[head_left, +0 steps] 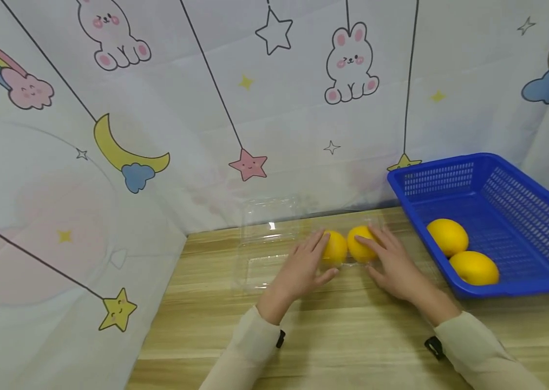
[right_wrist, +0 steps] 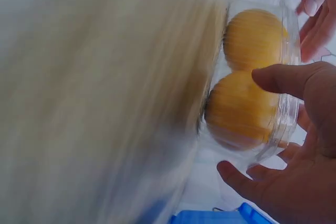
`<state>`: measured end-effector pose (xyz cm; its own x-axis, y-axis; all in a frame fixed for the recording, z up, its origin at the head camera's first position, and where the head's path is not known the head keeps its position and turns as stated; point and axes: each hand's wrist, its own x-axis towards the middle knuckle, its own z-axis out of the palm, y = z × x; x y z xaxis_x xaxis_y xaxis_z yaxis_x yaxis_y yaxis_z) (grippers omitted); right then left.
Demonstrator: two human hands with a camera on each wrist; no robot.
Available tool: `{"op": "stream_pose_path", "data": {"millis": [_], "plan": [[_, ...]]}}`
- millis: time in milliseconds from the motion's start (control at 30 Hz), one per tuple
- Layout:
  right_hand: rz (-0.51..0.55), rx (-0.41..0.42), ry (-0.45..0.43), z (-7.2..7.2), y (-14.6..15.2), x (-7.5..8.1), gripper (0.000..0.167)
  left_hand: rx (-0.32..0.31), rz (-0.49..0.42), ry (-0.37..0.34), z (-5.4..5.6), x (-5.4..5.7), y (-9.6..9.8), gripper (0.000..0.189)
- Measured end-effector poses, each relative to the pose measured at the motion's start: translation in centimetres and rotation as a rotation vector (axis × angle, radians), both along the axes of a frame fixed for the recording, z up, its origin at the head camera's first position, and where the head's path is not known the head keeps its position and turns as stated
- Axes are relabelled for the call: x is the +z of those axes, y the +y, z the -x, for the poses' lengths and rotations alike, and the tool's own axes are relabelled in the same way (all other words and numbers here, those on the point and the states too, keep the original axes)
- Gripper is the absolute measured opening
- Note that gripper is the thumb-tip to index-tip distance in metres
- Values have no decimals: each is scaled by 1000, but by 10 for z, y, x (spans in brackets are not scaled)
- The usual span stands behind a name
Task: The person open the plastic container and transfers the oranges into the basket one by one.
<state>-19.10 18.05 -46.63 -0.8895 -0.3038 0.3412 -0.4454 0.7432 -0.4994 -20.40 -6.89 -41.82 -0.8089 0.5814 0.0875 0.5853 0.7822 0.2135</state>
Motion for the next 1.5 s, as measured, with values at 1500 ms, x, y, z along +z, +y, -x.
{"op": "stream_pose_path", "data": {"millis": [1500], "plan": [[-138, 10, -82, -57, 5, 25, 68, -58, -373, 22, -62, -14, -21, 48]]}}
